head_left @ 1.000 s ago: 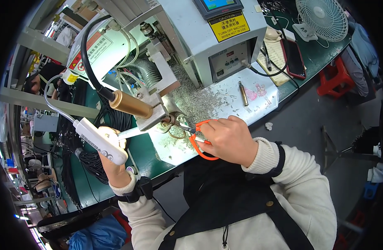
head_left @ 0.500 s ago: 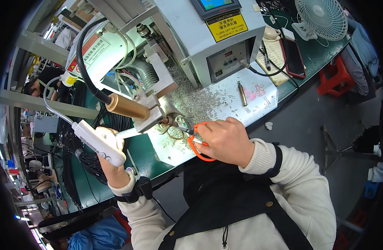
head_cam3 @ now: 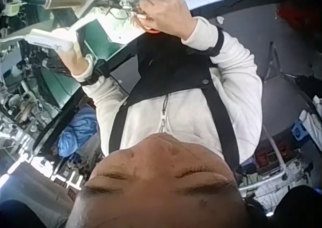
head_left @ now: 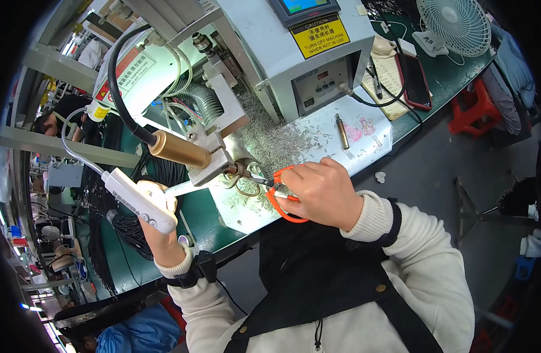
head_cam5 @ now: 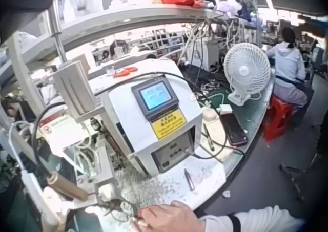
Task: The person operates a control panel, uses a wrench on a metal component, and trims wire with shears. They then use the wrench to tighten a top fastener and a side nut on the assembly.
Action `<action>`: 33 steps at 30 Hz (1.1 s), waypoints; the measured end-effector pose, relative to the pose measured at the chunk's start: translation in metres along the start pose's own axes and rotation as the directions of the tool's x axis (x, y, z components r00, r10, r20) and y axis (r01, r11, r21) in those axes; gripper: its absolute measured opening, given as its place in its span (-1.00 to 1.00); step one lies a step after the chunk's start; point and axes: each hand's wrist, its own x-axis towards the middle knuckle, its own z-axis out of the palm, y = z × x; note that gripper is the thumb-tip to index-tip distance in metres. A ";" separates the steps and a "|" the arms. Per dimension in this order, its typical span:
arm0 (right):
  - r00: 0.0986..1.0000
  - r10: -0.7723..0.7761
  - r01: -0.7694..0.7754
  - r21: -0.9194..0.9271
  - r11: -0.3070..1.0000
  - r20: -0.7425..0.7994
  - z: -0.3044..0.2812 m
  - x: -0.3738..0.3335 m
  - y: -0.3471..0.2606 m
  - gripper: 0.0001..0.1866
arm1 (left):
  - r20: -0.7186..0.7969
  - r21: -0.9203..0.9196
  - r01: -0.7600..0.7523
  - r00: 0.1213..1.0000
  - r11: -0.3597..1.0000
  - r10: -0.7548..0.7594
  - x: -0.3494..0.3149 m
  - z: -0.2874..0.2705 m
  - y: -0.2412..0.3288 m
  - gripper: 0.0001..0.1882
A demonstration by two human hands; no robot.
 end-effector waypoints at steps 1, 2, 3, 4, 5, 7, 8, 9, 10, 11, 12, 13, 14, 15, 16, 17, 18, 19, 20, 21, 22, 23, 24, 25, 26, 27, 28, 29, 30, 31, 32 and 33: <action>1.000 -0.004 0.004 0.006 1.000 0.000 -0.001 0.001 0.001 -0.75 | -0.005 0.006 -0.008 1.000 1.000 0.008 -0.002 -0.001 0.001 -0.63; 1.000 -0.004 0.004 0.005 1.000 0.000 -0.001 0.001 0.002 -0.75 | -0.008 0.010 -0.016 1.000 1.000 0.016 -0.004 -0.001 0.001 -0.63; 1.000 -0.001 0.001 0.008 1.000 0.013 -0.002 0.002 0.003 -0.75 | -0.007 0.010 -0.016 1.000 1.000 0.016 -0.006 0.000 0.002 -0.63; 1.000 0.002 -0.003 0.010 1.000 0.026 -0.002 0.002 0.003 -0.75 | -0.051 0.020 -0.005 0.999 1.000 0.007 -0.009 0.002 0.003 -0.64; 0.999 0.005 -0.006 0.014 1.000 0.040 -0.002 0.002 0.004 -0.75 | -0.096 0.030 0.005 0.995 1.000 -0.002 -0.012 0.004 0.004 -0.65; 0.999 0.001 -0.002 0.023 1.000 0.046 -0.003 0.003 0.007 -0.75 | -0.140 0.040 0.016 0.990 0.999 -0.010 -0.019 0.011 0.008 -0.67; 0.999 -0.004 0.002 0.032 0.999 0.053 -0.003 0.004 0.008 -0.74 | -0.168 0.033 0.019 0.986 0.999 -0.013 -0.022 0.017 0.010 -0.67; 0.998 -0.008 0.006 0.040 0.999 0.060 -0.003 0.004 0.009 -0.74 | -0.197 0.027 0.022 0.980 0.999 -0.017 -0.025 0.022 0.012 -0.68; 0.998 -0.008 0.005 0.040 0.999 0.060 -0.003 0.004 0.010 -0.74 | -0.224 0.020 0.026 0.974 0.999 -0.021 -0.028 0.025 0.013 -0.69; 0.998 -0.011 0.009 0.042 0.999 0.060 -0.002 0.004 0.012 -0.74 | -0.223 0.020 0.026 0.974 0.999 -0.021 -0.031 0.026 0.012 -0.69; 0.998 -0.017 0.014 0.045 0.999 0.060 -0.002 0.004 0.012 -0.74 | -0.238 0.036 0.023 0.971 0.999 -0.013 -0.034 0.026 0.011 -0.69; 0.998 -0.022 0.019 0.049 0.999 0.060 -0.002 0.004 0.013 -0.74 | -0.252 0.052 0.019 0.968 0.998 -0.006 -0.037 0.026 0.011 -0.70; 0.998 -0.022 0.019 0.050 0.999 0.059 -0.002 0.005 0.013 -0.74 | -0.265 0.068 0.016 0.964 0.998 0.002 -0.038 0.027 0.010 -0.70; 0.998 -0.023 0.019 0.059 0.998 0.062 -0.003 0.006 0.013 -0.75 | -0.265 0.069 0.017 0.964 0.997 0.002 -0.039 0.027 0.010 -0.70; 0.998 -0.023 0.019 0.067 0.998 0.064 -0.003 0.007 0.013 -0.75 | -0.268 0.066 0.009 0.963 0.998 0.009 -0.039 0.027 0.010 -0.74; 0.997 -0.023 0.018 0.074 0.997 0.067 -0.004 0.007 0.013 -0.76 | -0.272 0.063 0.001 0.962 0.998 0.016 -0.040 0.027 0.009 -0.78; 0.998 -0.023 0.018 0.075 0.997 0.067 -0.003 0.007 0.013 -0.76 | -0.275 0.060 -0.007 0.961 0.998 0.023 -0.040 0.027 0.009 -0.82; 0.998 -0.025 0.020 0.074 0.997 0.059 -0.003 0.006 0.013 -0.75 | -0.275 0.061 -0.006 0.961 0.998 0.023 -0.040 0.027 0.009 -0.82; 0.998 -0.027 0.023 0.073 0.997 0.050 -0.002 0.005 0.013 -0.75 | -0.283 0.062 -0.005 0.959 0.998 0.022 -0.039 0.028 0.010 -0.82; 0.999 -0.029 0.026 0.071 0.997 0.042 -0.002 0.005 0.013 -0.75 | -0.292 0.063 -0.003 0.956 0.998 0.021 -0.039 0.029 0.010 -0.82; 0.999 -0.029 0.026 0.071 0.997 0.042 -0.002 0.005 0.013 -0.75 | -0.300 0.063 0.000 0.954 0.998 0.019 -0.039 0.030 0.010 -0.82; 0.999 -0.024 0.020 0.078 0.997 0.047 -0.002 0.004 0.013 -0.75 | -0.299 0.064 0.000 0.954 0.998 0.019 -0.040 0.031 0.010 -0.82; 0.998 -0.020 0.015 0.085 0.996 0.052 -0.002 0.004 0.012 -0.74 | -0.302 0.064 0.001 0.953 0.998 0.019 -0.041 0.031 0.011 -0.82; 0.998 -0.016 0.010 0.092 0.996 0.057 -0.002 0.004 0.012 -0.74 | -0.305 0.065 0.002 0.952 0.998 0.018 -0.042 0.032 0.011 -0.82; 0.998 -0.016 0.010 0.092 0.996 0.056 -0.003 0.004 0.013 -0.74 | -0.308 0.065 0.002 0.951 0.998 0.018 -0.042 0.032 0.011 -0.82; 0.998 -0.011 0.005 0.092 0.996 0.066 -0.004 0.005 0.012 -0.74 | -0.309 0.066 0.003 0.951 0.998 0.017 -0.042 0.031 0.011 -0.82; 0.997 -0.007 0.000 0.092 0.996 0.076 -0.005 0.006 0.012 -0.74 | -0.299 0.074 -0.002 0.954 0.997 0.024 -0.041 0.030 0.010 -0.82; 0.996 -0.003 -0.005 0.092 0.996 0.085 -0.006 0.006 0.013 -0.74 | -0.289 0.082 -0.007 0.957 0.997 0.031 -0.041 0.028 0.010 -0.82; 0.996 -0.003 -0.005 0.093 0.996 0.086 -0.005 0.006 0.014 -0.74 | -0.279 0.089 -0.013 0.960 0.996 0.038 -0.039 0.026 0.009 -0.83; 0.997 -0.014 0.008 0.084 0.996 0.079 -0.004 0.006 0.015 -0.73 | -0.279 0.090 -0.012 0.959 0.996 0.037 -0.037 0.025 0.009 -0.83; 0.997 -0.026 0.021 0.074 0.997 0.072 -0.003 0.006 0.017 -0.73 | -0.265 0.059 -0.018 0.964 0.998 0.033 -0.033 0.024 0.008 -0.78; 0.997 -0.038 0.034 0.065 0.997 0.064 -0.002 0.006 0.019 -0.73 | -0.251 0.028 -0.024 0.967 0.999 0.030 -0.030 0.023 0.008 -0.73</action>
